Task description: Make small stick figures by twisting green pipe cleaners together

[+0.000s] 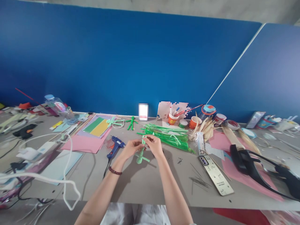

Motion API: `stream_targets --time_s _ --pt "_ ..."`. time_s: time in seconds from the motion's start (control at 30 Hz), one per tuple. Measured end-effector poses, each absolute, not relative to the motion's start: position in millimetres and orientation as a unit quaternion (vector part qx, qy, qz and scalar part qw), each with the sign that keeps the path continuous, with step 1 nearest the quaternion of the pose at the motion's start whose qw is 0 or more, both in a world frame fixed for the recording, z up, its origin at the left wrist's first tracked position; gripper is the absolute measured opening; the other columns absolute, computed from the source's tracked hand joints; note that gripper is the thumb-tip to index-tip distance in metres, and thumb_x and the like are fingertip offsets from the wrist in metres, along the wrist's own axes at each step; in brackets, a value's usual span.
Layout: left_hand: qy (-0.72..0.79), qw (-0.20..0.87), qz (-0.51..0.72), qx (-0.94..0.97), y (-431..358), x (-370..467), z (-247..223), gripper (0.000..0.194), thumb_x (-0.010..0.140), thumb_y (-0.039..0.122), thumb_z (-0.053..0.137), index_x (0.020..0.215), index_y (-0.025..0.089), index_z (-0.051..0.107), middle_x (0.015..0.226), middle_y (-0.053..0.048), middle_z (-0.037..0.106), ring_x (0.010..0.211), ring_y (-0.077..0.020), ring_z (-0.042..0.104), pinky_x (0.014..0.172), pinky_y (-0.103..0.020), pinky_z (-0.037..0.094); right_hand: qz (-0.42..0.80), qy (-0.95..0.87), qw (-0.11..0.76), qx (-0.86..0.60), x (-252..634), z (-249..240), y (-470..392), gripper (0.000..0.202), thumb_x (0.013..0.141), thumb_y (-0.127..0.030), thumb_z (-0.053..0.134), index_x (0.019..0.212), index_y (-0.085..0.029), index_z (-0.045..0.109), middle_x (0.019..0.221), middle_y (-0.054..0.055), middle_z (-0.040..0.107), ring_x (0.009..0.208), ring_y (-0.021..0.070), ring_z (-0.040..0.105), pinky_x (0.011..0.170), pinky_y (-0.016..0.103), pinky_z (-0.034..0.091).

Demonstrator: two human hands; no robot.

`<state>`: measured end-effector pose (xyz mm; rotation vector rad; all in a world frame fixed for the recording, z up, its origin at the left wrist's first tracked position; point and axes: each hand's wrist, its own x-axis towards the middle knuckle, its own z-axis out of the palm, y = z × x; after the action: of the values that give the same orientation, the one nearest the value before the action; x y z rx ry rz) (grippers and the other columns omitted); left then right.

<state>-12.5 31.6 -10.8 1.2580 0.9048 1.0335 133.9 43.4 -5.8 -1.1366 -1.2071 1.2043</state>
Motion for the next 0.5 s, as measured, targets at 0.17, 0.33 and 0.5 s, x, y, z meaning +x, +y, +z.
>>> stream_targets --time_s 0.17,0.33,0.5 --pt "0.442 0.581 0.429 0.532 30.5 -11.3 -11.9 0.021 0.064 0.036 0.073 0.064 0.016 0.066 0.059 -0.005 0.067 0.050 -0.0153 0.060 0.046 -0.022 0.044 0.517 -0.504 0.509 -0.468 133.0 -2.9 41.1 0.031 0.061 -0.043 0.073 0.071 -0.014 0.070 0.052 -0.002 0.053 0.045 0.0075 0.039 0.042 0.021 0.031" --pt "0.443 0.584 0.417 0.538 29.8 -9.4 -11.6 0.029 0.066 0.043 0.070 0.073 0.014 0.067 0.065 -0.005 0.069 0.052 -0.0149 0.061 0.045 -0.021 0.042 0.515 -0.493 0.510 -0.481 132.2 -5.1 42.2 0.032 0.059 -0.045 0.074 0.064 -0.014 0.067 0.050 -0.003 0.051 0.045 0.0081 0.040 0.043 0.022 0.031" --pt "0.441 0.609 0.434 0.496 29.5 -6.9 -8.2 0.038 0.065 0.045 0.071 0.086 0.014 0.066 0.071 -0.006 0.070 0.059 -0.0161 0.064 0.050 -0.022 0.043 0.447 -0.519 0.515 -0.515 138.6 -0.1 42.1 0.040 0.069 -0.052 0.063 0.079 -0.014 0.070 0.061 0.002 0.060 0.053 0.0132 0.051 0.047 0.023 0.037"
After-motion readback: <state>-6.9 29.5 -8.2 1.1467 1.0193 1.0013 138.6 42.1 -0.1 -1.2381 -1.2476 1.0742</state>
